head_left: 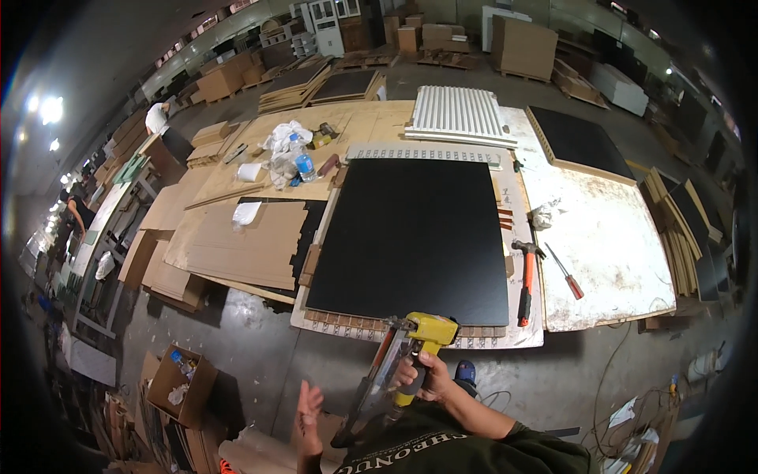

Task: Assembling a furniture panel by stapling or nailing a frame using a pneumatic nailer and hammer.

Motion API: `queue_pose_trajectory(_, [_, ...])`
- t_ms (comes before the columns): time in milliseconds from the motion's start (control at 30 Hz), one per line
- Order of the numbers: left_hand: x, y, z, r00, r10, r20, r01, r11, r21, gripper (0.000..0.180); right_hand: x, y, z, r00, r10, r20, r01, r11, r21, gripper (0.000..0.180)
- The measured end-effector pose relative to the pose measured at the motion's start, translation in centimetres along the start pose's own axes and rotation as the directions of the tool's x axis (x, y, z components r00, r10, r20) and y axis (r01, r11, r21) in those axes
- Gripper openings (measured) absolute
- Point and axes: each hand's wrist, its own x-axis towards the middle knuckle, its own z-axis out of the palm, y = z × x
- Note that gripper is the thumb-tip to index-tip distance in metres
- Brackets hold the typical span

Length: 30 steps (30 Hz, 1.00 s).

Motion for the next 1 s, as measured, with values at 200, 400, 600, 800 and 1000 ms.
queue_pose_trajectory(200, [1.0,-0.9,3.8,0.969,-0.184,0.163,0.221,0.356,-0.908,0.084,1.0,0.6,0.9,0.998,0.001,-0.061,-0.004,0.998,-0.060,0.026])
queue_pose_trajectory(400, [3.2,-0.7,4.1,0.965,-0.221,0.143,0.177,0.141,-0.974,0.080,2.6,-0.1,4.1,0.984,-0.071,-0.160,0.024,0.960,-0.279,0.030])
queue_pose_trajectory(600, [5.5,2.9,6.3,0.953,-0.303,0.034,0.087,0.164,-0.983,0.075,2.6,0.8,4.9,0.984,-0.059,-0.168,-0.014,0.915,-0.403,0.032])
queue_pose_trajectory(800, [6.9,-0.6,4.1,0.877,0.142,-0.459,-0.161,0.987,-0.002,0.055,2.8,2.4,3.8,0.938,-0.152,-0.311,-0.087,0.766,-0.636,0.022])
queue_pose_trajectory(1000, [4.6,2.6,2.0,0.993,0.114,0.015,-0.113,0.955,0.275,0.045,4.2,5.0,6.2,0.997,0.071,0.026,0.002,0.318,-0.948,0.072])
